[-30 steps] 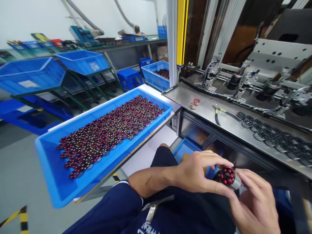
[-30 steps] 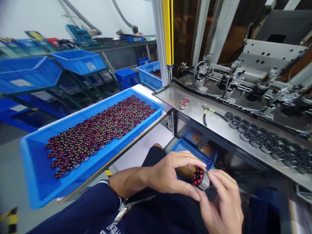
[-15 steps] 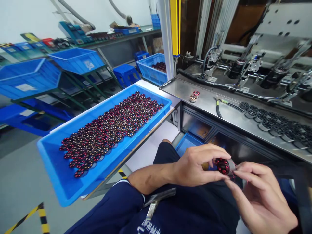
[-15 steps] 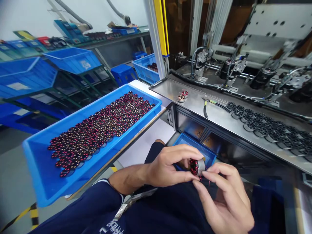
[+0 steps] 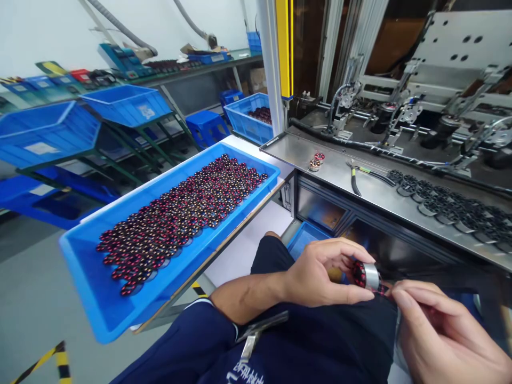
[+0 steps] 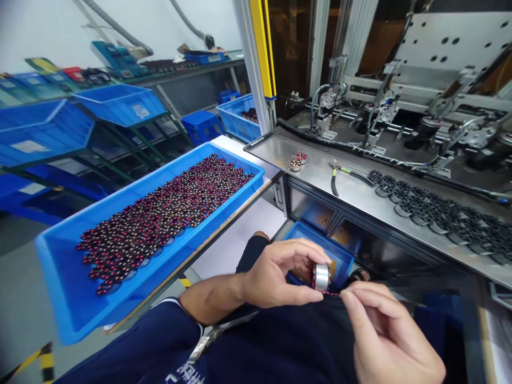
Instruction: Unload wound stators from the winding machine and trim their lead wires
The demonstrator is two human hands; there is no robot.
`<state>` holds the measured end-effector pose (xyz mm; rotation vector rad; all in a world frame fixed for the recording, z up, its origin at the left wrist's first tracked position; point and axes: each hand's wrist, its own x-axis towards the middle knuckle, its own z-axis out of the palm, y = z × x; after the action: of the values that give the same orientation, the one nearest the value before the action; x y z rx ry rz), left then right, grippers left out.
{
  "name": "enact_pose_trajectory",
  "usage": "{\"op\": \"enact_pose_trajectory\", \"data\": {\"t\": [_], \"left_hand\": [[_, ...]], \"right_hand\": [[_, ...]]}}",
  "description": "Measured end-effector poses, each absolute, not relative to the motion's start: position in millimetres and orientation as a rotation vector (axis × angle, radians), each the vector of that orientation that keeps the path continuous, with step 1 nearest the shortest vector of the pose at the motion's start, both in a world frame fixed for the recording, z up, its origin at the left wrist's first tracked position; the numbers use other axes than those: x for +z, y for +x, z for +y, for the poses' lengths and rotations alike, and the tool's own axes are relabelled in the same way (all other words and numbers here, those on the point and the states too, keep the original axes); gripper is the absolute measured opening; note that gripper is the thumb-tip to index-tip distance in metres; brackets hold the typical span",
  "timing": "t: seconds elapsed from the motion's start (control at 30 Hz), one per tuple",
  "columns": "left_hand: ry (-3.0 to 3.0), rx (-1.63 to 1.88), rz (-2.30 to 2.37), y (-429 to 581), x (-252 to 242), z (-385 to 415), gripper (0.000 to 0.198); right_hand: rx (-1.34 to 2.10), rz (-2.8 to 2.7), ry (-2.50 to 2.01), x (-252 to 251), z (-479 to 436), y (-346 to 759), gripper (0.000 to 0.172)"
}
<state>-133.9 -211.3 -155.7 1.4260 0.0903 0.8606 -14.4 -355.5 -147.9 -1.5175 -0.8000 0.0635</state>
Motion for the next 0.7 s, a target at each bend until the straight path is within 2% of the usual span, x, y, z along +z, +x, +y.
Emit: {"op": "enact_pose_trajectory", "data": {"t": [0.13, 0.27, 0.37, 0.5, 0.6, 0.7], "left_hand": [[1.876, 1.154, 0.011, -136, -149, -203, 0.038], [2.184, 1.219, -0.176, -137, -142, -198, 0.035], [2.253, 1.187, -0.226, -139, -140, -198, 0.040], [2.177, 1.030, -0.289, -145, -135, -194, 0.047], [2.089, 0.841, -0.334, -150, -130, -190, 0.035], [2.022, 0.782, -0.305, -154, -129, -187, 0.023]], "right_hand": [[0.250, -0.678, -1.733, -157, -368, 12, 0.028], [0.157, -1.176, -1.728, -135, -371, 31, 0.019], [0.304, -1.603, -1.641, -105, -359, 26, 0.015], [0.346, -1.806, -1.511, -86, -342, 27, 0.014], [0.243, -2.041, -1.369, -93, -340, 47, 0.004], [0.175, -2.052, -1.411, -103, -345, 61, 0.009]]}}
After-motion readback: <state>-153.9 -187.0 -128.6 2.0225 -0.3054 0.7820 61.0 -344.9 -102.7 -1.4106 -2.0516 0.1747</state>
